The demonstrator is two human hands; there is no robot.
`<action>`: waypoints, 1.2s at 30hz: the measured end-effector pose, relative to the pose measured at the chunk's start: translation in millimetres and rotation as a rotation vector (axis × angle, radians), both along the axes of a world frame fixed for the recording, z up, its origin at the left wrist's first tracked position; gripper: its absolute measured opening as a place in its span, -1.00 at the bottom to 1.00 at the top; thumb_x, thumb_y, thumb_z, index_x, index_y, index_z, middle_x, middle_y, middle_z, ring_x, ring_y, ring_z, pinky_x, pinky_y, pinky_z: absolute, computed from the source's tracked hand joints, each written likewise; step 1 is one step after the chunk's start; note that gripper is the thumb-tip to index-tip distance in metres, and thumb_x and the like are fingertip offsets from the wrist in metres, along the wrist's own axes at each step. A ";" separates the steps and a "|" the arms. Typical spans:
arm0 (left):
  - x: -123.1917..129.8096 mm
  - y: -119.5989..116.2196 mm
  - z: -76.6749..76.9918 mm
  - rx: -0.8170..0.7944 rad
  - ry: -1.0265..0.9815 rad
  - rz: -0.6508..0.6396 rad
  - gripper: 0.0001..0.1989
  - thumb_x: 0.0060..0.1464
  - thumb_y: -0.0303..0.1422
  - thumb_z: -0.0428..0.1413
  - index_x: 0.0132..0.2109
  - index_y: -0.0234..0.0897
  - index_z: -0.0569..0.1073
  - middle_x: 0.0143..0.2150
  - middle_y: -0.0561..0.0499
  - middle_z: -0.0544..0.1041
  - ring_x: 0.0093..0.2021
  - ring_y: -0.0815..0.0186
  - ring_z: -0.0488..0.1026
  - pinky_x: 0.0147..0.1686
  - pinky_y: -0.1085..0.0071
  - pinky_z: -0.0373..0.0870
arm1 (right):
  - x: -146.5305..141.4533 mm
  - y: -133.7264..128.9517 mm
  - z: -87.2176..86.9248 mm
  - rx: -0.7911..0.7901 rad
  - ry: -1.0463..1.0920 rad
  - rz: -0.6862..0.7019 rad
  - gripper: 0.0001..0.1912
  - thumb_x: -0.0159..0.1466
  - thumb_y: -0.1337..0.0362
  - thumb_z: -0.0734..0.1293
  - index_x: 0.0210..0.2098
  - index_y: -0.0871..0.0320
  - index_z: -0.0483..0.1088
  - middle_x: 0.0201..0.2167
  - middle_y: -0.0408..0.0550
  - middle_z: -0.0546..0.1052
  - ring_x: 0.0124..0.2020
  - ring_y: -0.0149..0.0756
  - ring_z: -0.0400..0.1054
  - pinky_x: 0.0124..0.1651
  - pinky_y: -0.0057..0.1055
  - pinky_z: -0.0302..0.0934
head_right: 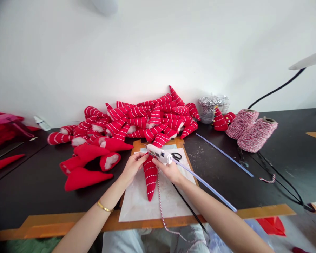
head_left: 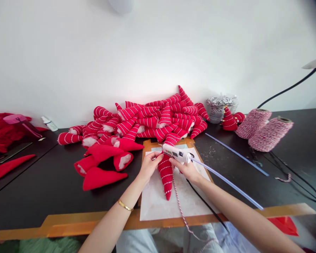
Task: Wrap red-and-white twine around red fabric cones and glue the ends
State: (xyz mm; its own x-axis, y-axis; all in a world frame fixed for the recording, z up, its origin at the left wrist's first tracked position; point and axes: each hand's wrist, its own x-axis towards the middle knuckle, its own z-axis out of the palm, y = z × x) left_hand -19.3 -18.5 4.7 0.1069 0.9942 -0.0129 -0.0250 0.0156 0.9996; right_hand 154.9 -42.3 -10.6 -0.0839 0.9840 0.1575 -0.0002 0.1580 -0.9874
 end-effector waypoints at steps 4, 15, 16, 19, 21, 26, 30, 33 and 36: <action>1.6 -2.1 2.8 -0.005 -0.002 0.010 -0.70 -0.10 -0.14 0.32 -0.39 -0.32 0.57 -0.58 0.12 0.39 -0.63 0.50 0.13 -0.59 0.47 0.01 | -0.5 -0.4 2.8 -0.006 0.036 0.012 -0.67 0.14 -0.06 0.44 -0.40 0.06 0.42 -0.54 -0.14 0.43 -0.45 -0.25 0.33 -0.36 -0.30 0.28; -0.7 4.2 -6.6 0.033 0.034 0.019 -0.63 -0.07 -0.07 0.32 -0.35 -0.34 0.55 -0.58 0.12 0.38 -0.64 0.50 0.14 -0.60 0.49 0.02 | 2.7 1.5 9.4 -0.066 0.051 -0.044 -0.61 0.14 -0.13 0.42 -0.43 0.08 0.40 -0.55 -0.13 0.45 -0.50 -0.28 0.31 -0.42 -0.34 0.26; -2.1 6.5 -9.7 0.043 0.060 0.019 -0.61 -0.05 -0.05 0.30 -0.33 -0.34 0.54 -0.58 0.12 0.38 -0.65 0.51 0.15 -0.60 0.49 0.04 | 5.3 3.6 8.5 -0.082 0.062 -0.070 -0.58 0.16 -0.14 0.40 -0.46 0.09 0.39 -0.56 -0.11 0.44 -0.50 -0.28 0.31 -0.44 -0.36 0.25; -9.6 13.1 -15.3 0.079 0.157 0.065 -0.53 -0.06 -0.03 0.31 -0.15 -0.30 0.45 -0.38 0.05 0.51 -0.64 0.48 0.27 -0.59 0.48 0.19 | 14.3 12.5 4.7 -0.083 0.160 -0.166 -0.53 0.18 -0.17 0.38 -0.52 0.11 0.36 -0.55 -0.09 0.45 -0.48 -0.29 0.34 -0.40 -0.37 0.27; -17.0 14.1 -11.2 0.209 0.278 0.122 -0.45 -0.05 -0.08 0.32 -0.01 -0.25 0.36 -0.09 -0.11 0.54 -0.50 0.38 0.44 -0.47 0.40 0.38 | 19.5 19.2 1.7 -0.067 0.256 -0.224 -0.53 0.15 -0.17 0.41 -0.50 0.12 0.36 -0.55 -0.11 0.44 -0.47 -0.29 0.36 -0.34 -0.36 0.31; -26.5 -3.9 15.5 0.768 0.777 -0.371 -0.46 0.09 -0.56 0.05 0.20 -0.07 0.40 0.50 -0.09 0.07 0.48 -0.07 -0.02 0.33 -0.12 0.10 | 24.5 27.7 -3.3 -0.083 0.392 -0.277 -0.53 0.14 -0.16 0.43 -0.51 0.12 0.37 -0.55 -0.14 0.44 -0.47 -0.31 0.38 -0.29 -0.35 0.35; -11.0 -21.9 13.2 0.915 1.093 -0.672 -0.19 -0.11 -0.70 0.07 0.27 0.06 0.41 0.55 0.06 -0.08 0.53 -0.13 -0.37 0.39 -0.27 -0.23 | 23.4 26.6 -2.5 -0.050 0.443 -0.269 -0.55 0.13 -0.13 0.46 -0.49 0.12 0.38 -0.54 -0.15 0.44 -0.46 -0.31 0.39 -0.28 -0.35 0.36; -3.7 -22.1 7.4 0.945 1.111 -0.673 -0.37 -0.06 -0.64 0.14 0.15 -0.04 0.52 0.50 -0.03 0.12 0.52 -0.14 -0.18 0.39 -0.29 -0.31 | 23.2 25.9 -0.2 -0.059 0.455 -0.274 -0.55 0.10 -0.14 0.47 -0.50 0.12 0.39 -0.54 -0.15 0.44 -0.47 -0.30 0.40 -0.29 -0.35 0.36; -9.4 -14.0 12.7 0.824 0.918 -0.379 -0.65 0.05 -0.44 0.24 0.01 -0.11 0.57 0.24 -0.13 0.50 0.32 -0.09 0.29 0.37 -0.22 -0.10 | 23.6 26.3 1.5 -0.068 0.436 -0.292 -0.54 0.10 -0.15 0.46 -0.50 0.12 0.38 -0.55 -0.15 0.44 -0.48 -0.31 0.38 -0.29 -0.34 0.35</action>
